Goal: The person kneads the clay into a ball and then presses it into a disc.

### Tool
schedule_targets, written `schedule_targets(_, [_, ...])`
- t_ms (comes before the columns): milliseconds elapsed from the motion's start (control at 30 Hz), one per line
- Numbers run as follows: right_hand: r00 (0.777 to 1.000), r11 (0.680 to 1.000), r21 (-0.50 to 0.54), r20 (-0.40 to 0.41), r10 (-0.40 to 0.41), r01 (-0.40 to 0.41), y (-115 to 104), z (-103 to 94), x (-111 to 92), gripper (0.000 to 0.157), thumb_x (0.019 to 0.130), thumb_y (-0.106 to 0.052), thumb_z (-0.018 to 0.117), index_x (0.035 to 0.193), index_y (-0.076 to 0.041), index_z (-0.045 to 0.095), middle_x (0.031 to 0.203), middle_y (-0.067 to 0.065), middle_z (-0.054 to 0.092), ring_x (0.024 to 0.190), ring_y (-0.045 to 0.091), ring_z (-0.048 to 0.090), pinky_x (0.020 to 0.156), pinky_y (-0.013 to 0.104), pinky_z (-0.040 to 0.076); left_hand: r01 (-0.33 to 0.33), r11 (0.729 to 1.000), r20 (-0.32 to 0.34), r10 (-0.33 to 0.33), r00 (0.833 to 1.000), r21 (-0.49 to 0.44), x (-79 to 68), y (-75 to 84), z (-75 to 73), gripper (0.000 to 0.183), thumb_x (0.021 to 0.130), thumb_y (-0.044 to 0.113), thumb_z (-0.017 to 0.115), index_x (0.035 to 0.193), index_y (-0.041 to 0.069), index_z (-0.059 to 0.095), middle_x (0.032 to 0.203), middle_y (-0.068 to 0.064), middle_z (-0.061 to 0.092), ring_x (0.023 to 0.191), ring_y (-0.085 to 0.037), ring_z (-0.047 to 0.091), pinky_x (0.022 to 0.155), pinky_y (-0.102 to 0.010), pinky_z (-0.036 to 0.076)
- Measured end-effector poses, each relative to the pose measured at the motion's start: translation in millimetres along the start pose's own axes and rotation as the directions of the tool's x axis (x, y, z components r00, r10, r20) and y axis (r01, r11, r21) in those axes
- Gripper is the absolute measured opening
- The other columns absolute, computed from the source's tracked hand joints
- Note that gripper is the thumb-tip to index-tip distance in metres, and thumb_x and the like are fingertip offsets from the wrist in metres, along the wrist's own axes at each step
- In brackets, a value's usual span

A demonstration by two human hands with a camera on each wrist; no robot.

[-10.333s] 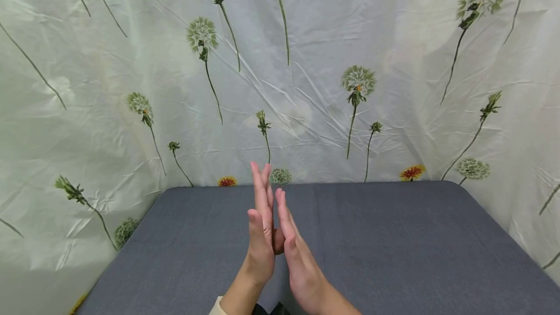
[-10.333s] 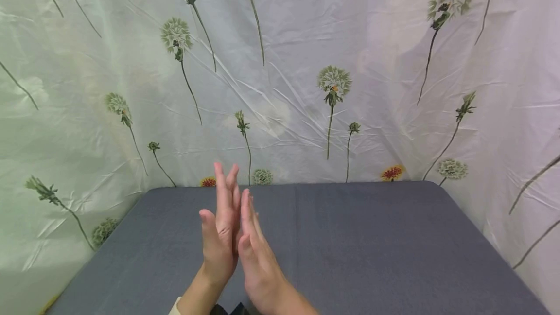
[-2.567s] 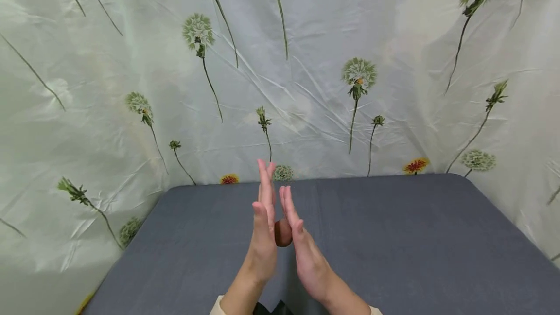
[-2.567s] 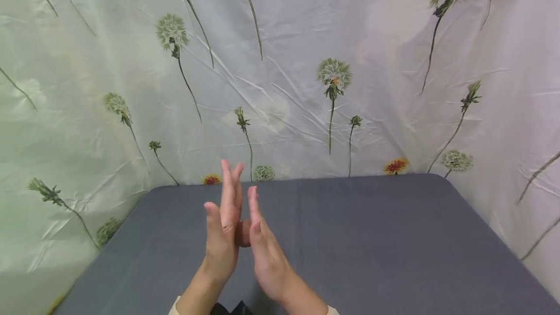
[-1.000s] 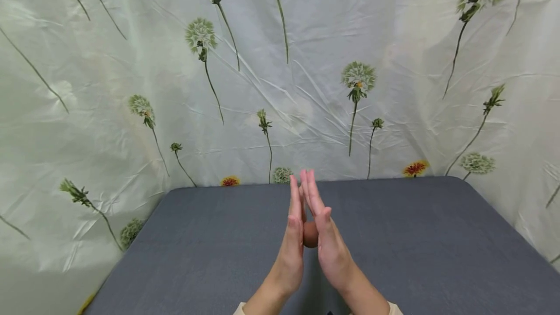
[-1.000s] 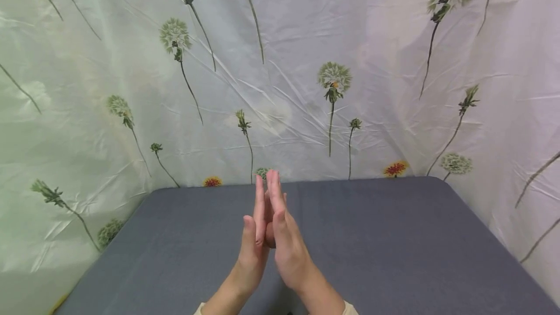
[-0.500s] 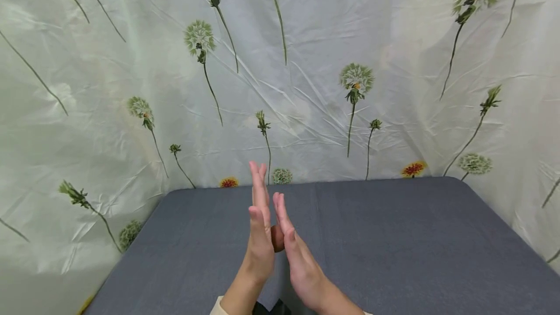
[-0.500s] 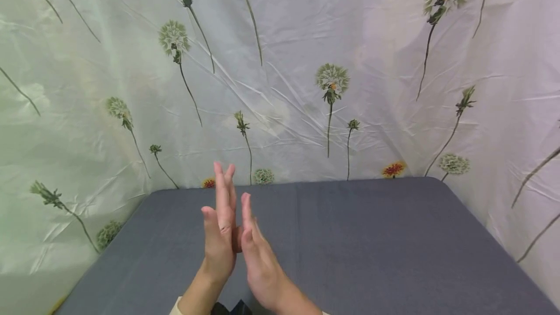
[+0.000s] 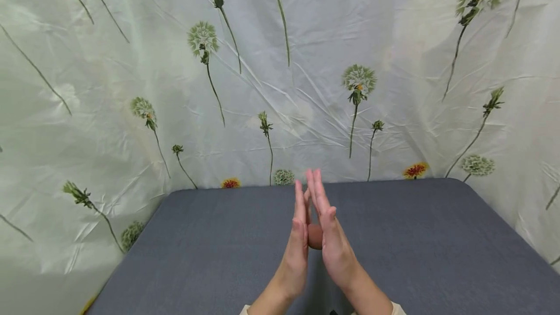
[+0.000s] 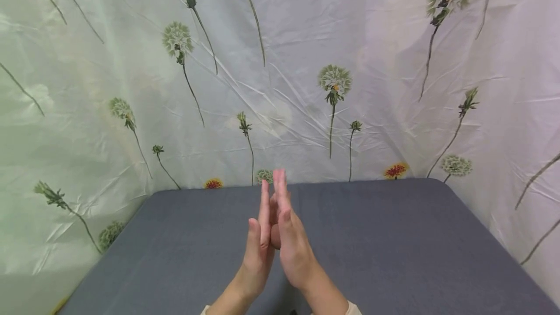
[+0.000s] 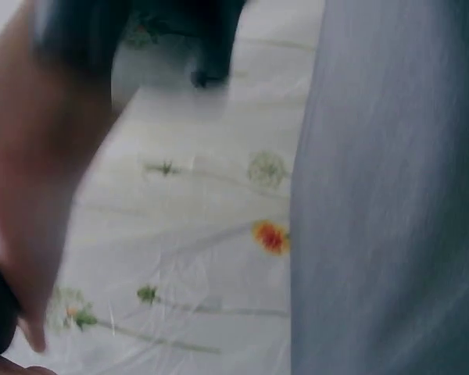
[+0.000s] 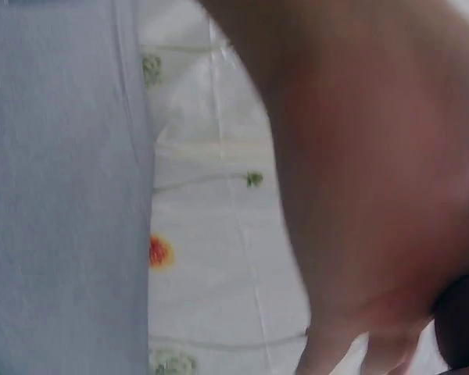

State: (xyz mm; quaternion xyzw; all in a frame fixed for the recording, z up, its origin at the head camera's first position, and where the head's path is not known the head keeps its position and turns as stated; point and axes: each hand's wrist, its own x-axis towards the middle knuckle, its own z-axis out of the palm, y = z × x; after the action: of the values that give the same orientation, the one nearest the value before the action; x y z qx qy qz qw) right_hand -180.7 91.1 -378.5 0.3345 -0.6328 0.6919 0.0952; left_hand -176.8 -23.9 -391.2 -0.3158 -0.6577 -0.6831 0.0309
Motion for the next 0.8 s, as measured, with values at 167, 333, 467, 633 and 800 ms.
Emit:
schedule_targets(167, [0.997, 0.997, 0.037, -0.007, 0.075, -0.075, 11, -0.5, 1, 0.064, 0.113, -0.058, -0.001, 0.172, -0.035, -0.010, 0.182, -0.008, -0.003, 0.169, 0.023, -0.009, 0.134, 0.048, 0.003, -0.097, 0.987, -0.013, 0.100, 0.995, 0.129, -5.1, 11.2, 2.3, 0.063, 0.114, 0.056, -0.002, 0.170, 0.033, -0.018, 0.180, 0.007, -0.019, 0.167, -0.025, -0.019, 0.121, -0.080, -0.013])
schedule_targets(333, [0.989, 0.995, 0.058, 0.133, 0.070, -0.078, 19, 26.7, -8, 0.058, 0.116, -0.045, -0.002, 0.171, -0.029, -0.017, 0.182, -0.001, -0.011, 0.167, 0.014, -0.012, 0.131, 0.059, -0.010, -0.131, 0.987, -0.134, 0.143, 0.981, 0.096, 2.9, 23.7, -23.5, 0.075, 0.107, 0.075, 0.002, 0.169, 0.039, -0.019, 0.182, 0.005, -0.011, 0.168, -0.027, -0.017, 0.123, -0.077, -0.013])
schedule_targets(467, [0.984, 0.997, 0.072, 0.177, 0.013, -0.026, 13, 39.5, -14, 0.057, 0.118, -0.039, 0.002, 0.171, -0.028, -0.016, 0.182, -0.002, -0.011, 0.166, 0.005, -0.014, 0.134, 0.046, -0.010, -0.081, 0.996, -0.175, 0.086, 0.981, 0.035, 8.0, 25.3, -36.9, 0.078, 0.105, 0.078, 0.002, 0.169, 0.040, -0.021, 0.182, -0.001, -0.007, 0.169, -0.034, -0.011, 0.128, -0.073, -0.004])
schedule_targets(633, [0.989, 0.994, 0.015, 0.101, -0.112, 0.111, 4, 29.8, -11, 0.060, 0.118, -0.043, 0.003, 0.173, -0.024, -0.009, 0.183, 0.002, -0.003, 0.169, 0.015, -0.007, 0.125, 0.008, 0.002, -0.001, 0.999, -0.092, -0.003, 0.996, -0.040, 7.8, 14.2, -27.3, 0.074, 0.107, 0.073, 0.002, 0.170, 0.039, -0.020, 0.182, 0.001, -0.011, 0.169, -0.034, -0.008, 0.127, -0.075, -0.005])
schedule_targets(800, [0.997, 0.997, -0.003, 0.023, -0.080, 0.080, -3, 8.0, -3, 0.064, 0.115, -0.056, 0.004, 0.174, -0.031, -0.006, 0.183, -0.006, 0.002, 0.169, 0.012, -0.004, 0.132, 0.024, 0.001, 0.004, 0.998, 0.002, -0.004, 1.000, -0.065, 1.8, 4.3, -6.3, 0.070, 0.111, 0.065, 0.001, 0.170, 0.034, -0.019, 0.181, 0.005, -0.014, 0.169, -0.032, -0.011, 0.127, -0.074, -0.007])
